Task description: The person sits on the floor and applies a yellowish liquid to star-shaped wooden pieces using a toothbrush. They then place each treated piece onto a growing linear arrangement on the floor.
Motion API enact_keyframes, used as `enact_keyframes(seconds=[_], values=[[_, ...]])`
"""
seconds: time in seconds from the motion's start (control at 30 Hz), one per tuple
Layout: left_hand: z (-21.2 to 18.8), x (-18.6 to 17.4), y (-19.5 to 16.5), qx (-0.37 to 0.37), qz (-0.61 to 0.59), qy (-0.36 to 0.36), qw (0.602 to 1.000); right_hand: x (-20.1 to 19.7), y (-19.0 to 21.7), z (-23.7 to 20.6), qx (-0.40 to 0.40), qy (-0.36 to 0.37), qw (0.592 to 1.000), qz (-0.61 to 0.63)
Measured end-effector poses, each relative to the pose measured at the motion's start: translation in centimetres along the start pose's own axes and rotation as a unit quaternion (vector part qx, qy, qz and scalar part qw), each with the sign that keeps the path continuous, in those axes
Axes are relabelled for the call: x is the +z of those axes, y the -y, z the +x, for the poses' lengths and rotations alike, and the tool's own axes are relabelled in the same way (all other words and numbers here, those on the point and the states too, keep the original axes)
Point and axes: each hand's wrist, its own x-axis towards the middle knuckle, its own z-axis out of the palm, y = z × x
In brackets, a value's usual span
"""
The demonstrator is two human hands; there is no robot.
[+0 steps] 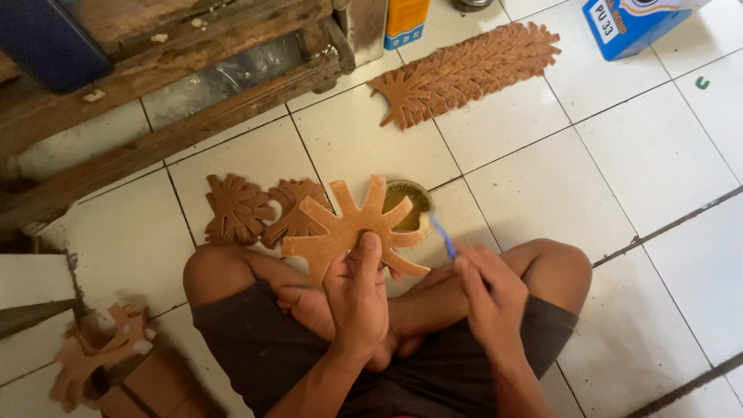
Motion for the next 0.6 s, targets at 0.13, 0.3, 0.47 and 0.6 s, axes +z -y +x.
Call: enact_keyframes(seconds=[0.13,0.3,0.47,0.6], values=[[0.1,-0.1,0.0,0.009,-0.004,0.011,1.0,1.5,-2.2,0.3,0.157,-0.065,0.957,0.233],[-0.4,-0.2,1.7,-0.023,0.08,-0.021,0.996,3.7,-2.5,-1.7,0.2,-0.056,0.921,0.329],[-1.7,-1.5,1.8,0.135,0.311,0.125,0.932,3.4,-1.6,-0.5,0.257,-0.026,0.846,0.467],[-1.5,-3.0,0.3,0.303,0.466,0.225,0.801,2.3,-1.4,0.0,0.249,0.007,0.838,0.486]])
